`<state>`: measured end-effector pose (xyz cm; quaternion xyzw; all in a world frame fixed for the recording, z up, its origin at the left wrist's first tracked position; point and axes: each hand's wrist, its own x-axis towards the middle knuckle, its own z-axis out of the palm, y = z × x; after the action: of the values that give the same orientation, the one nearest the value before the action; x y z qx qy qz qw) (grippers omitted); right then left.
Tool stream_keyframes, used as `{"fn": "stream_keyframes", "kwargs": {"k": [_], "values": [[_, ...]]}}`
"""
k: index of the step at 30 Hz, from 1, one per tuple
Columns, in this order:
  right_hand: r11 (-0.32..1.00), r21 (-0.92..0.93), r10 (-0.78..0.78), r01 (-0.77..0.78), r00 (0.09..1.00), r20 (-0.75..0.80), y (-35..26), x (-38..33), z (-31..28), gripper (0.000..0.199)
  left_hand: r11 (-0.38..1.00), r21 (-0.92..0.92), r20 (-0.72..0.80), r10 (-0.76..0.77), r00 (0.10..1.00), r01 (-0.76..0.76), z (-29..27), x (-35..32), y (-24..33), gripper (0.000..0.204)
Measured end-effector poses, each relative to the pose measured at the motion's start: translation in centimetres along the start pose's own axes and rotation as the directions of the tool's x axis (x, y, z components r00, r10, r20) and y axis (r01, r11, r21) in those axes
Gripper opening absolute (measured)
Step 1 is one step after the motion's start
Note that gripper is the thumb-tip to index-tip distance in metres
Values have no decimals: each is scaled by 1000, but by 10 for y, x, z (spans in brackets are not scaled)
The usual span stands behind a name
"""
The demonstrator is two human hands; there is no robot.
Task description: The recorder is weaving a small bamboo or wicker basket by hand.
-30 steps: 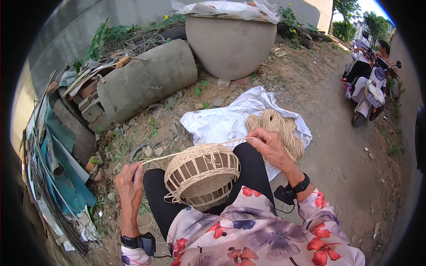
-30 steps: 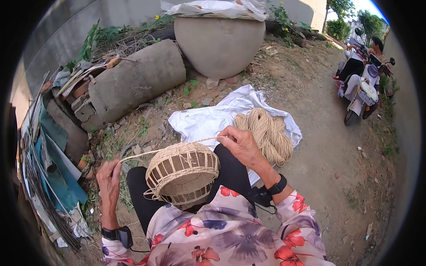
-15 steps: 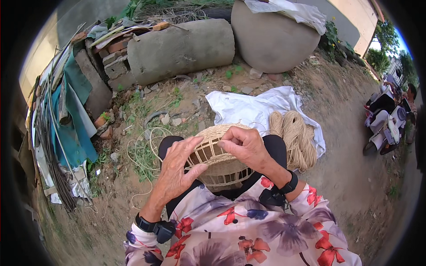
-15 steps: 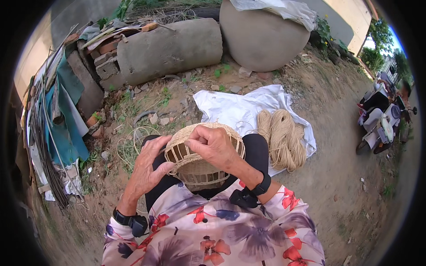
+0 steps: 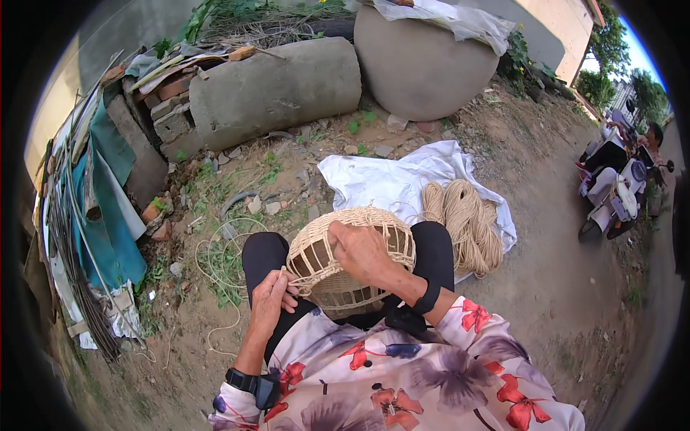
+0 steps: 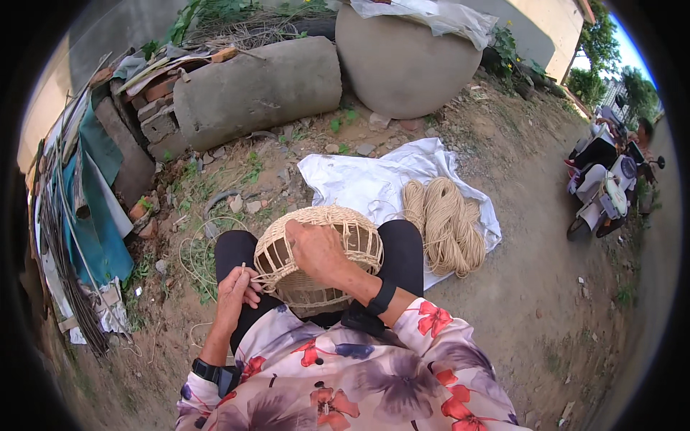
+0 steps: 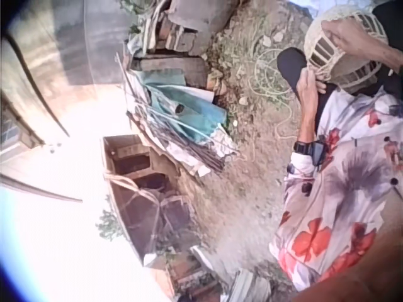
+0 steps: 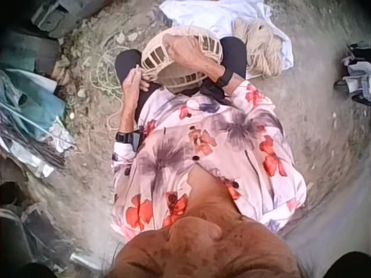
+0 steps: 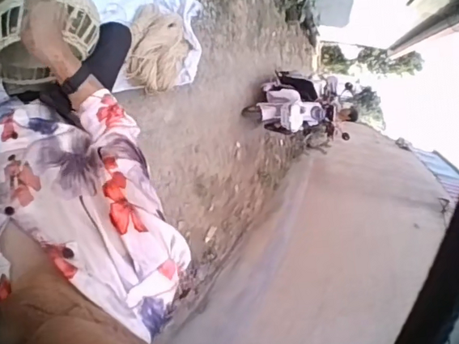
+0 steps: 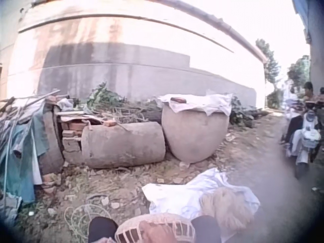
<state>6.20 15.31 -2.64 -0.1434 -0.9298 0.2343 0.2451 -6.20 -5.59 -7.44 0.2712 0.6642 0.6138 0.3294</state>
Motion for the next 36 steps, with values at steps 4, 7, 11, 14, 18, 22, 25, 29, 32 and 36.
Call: {"fn": "stream_keyframes", "kwargs": {"k": [4,7,11,14,18,22,25,29,32,36], "values": [[980,197,12,18,988,-152,13,-7,-12,5,978,188,11,86,996,-87,13,4,34,33],[926,369,133,-77,983,-130,37,-14,-40,8,897,371,75,229,971,-240,43,6,80,29],[717,683,301,-140,946,-122,106,-46,-37,9,671,457,317,491,811,-584,101,18,101,25],[530,821,456,-213,888,-64,127,-74,-27,9,591,475,409,507,759,-652,127,27,98,24],[639,713,471,-289,880,-65,121,-70,-26,10,707,525,321,351,880,-473,142,21,112,23],[698,633,496,-336,864,-87,116,-62,-30,15,733,508,294,347,891,-453,150,34,113,25],[683,627,547,-374,831,-100,123,-73,-39,13,734,488,332,344,878,-472,164,43,114,25],[664,624,580,-412,811,-82,134,-77,-30,8,719,492,379,332,864,-492,176,47,114,25],[681,646,518,-345,851,-92,142,-83,-31,9,665,474,404,418,814,-577,181,51,112,26],[867,434,423,-247,824,-378,152,-97,-42,11,608,541,318,491,811,-581,168,44,125,27]]}}
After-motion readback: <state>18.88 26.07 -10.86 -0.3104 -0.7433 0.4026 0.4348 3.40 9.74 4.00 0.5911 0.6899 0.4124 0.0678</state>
